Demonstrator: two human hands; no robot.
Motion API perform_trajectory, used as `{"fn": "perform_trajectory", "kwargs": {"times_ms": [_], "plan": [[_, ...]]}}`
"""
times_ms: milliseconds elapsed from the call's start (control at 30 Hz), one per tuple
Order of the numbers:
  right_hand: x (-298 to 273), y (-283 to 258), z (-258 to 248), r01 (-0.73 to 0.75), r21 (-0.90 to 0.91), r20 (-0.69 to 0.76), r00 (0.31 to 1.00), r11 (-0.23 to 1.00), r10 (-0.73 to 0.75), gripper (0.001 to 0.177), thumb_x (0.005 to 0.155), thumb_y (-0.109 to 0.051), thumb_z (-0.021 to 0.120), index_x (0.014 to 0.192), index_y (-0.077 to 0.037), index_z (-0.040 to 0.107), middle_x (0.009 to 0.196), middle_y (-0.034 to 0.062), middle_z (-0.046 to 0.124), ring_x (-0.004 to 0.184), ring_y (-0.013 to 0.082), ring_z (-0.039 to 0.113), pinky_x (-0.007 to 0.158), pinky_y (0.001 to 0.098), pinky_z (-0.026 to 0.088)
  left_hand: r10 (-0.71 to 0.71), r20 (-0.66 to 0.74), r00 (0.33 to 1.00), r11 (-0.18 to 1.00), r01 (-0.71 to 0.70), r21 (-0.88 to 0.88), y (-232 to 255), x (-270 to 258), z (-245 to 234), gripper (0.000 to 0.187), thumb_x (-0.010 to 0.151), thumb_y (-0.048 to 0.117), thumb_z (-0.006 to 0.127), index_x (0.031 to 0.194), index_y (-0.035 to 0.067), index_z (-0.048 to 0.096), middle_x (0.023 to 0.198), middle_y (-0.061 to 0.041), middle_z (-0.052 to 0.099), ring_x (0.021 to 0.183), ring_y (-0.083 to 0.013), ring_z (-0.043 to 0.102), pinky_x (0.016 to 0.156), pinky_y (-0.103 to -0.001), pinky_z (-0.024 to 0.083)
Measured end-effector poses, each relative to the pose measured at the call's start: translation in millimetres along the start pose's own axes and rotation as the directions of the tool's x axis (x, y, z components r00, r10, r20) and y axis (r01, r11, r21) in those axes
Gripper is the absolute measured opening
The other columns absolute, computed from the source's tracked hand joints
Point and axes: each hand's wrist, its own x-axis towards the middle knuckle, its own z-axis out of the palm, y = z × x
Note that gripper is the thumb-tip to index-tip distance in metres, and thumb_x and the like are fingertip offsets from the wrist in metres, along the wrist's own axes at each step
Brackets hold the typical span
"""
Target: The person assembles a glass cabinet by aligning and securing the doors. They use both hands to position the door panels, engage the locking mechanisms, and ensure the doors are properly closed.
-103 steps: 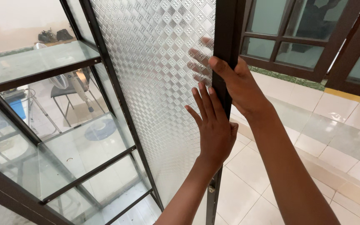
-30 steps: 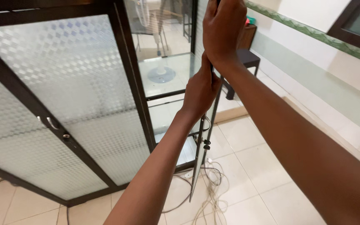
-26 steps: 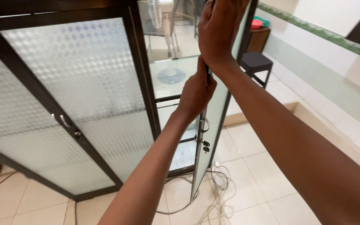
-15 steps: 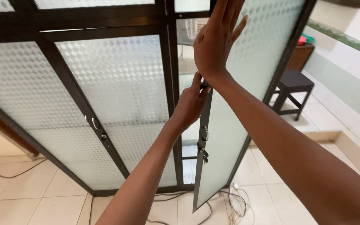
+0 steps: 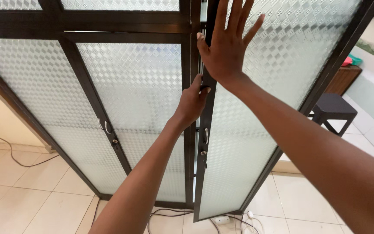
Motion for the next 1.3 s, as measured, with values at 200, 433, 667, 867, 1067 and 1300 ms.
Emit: {"fn": "perform_trajectory", "kwargs": {"times_ms": [200,433,667,867,1067,1300], "plan": [[-2.2,7.8,3.3,0.071,-0.005,0.075,0.995,0.997,-0.070,0.102,0.097,-0.037,0.064,0.167,-0.009,-0.006,0.170,0.0204,-0.007,0.159,0.0415,-0.015,0.119,0.0762,-0.012,0.025,-0.162,0.987,0.978,0.010,0.210,-21.7,10.3,-1.7,0.029,0.096,0.019,0.071,0.119,0.009,0.056,0.091,-0.011,0.077,0.078,-0.0251,0.076,0.065,-0.038,0.057],[-4.1,0.1,26.3,0.038,0.040,0.104,0.994,0.998,-0.042,0.091,0.112,-0.037,0.057,0.166,-0.005,-0.010,0.172,0.0187,-0.011,0.155,0.0425,-0.020,0.120,0.0768,-0.011,-0.158,-0.218,0.963,0.892,0.234,0.387,-10.4,28.0,-42.5,0.064,0.084,0.029,0.084,0.132,0.011,0.046,0.134,-0.012,0.058,0.103,-0.0280,0.069,0.081,-0.038,0.055],[-18.3,15.6,36.3,0.172,-0.259,0.332,0.940,0.950,-0.080,0.077,0.120,-0.029,0.050,0.172,-0.008,-0.002,0.177,0.0110,-0.007,0.163,0.0386,-0.015,0.118,0.0745,-0.011,0.209,-0.204,0.957,0.787,-0.041,0.616,10.0,60.7,-58.0,0.098,0.068,0.031,0.095,0.146,0.017,0.037,0.154,-0.017,0.031,0.149,-0.0343,0.024,0.117,-0.057,0.024],[-20.4,23.1,29.0,0.101,-0.068,0.532,0.845,0.993,-0.050,0.070,0.121,-0.050,0.032,0.172,-0.012,0.004,0.177,0.0094,-0.003,0.160,0.0388,-0.010,0.116,0.0786,-0.012,0.421,-0.016,0.907,0.560,-0.246,0.791,-4.2,97.0,-52.9,0.125,0.062,0.036,0.097,0.161,0.023,0.021,0.168,-0.018,0.009,0.157,-0.0363,0.004,0.125,-0.068,0.002],[-11.5,16.9,23.1,0.064,-0.110,0.640,0.768,0.992,0.021,0.069,0.117,-0.051,0.022,0.171,-0.012,0.005,0.177,0.0115,-0.001,0.159,0.0421,-0.008,0.114,0.0797,-0.011,0.462,0.156,0.873,0.426,-0.372,0.825,-30.8,122.4,-39.1,0.145,0.062,0.053,0.095,0.170,0.011,0.008,0.176,-0.011,0.000,0.162,-0.0341,-0.002,0.127,-0.070,-0.005],[-13.6,10.5,31.3,0.080,-0.231,0.631,0.771,0.970,0.086,0.065,0.117,-0.048,0.024,0.169,-0.010,0.009,0.174,0.0133,0.003,0.156,0.0452,-0.004,0.113,0.0803,-0.010,0.466,0.072,0.882,0.468,-0.315,0.826,-50.4,126.0,-14.5,0.149,0.059,0.054,0.095,0.170,0.011,0.005,0.175,-0.011,-0.001,0.164,-0.0356,-0.003,0.127,-0.072,-0.008]]}}
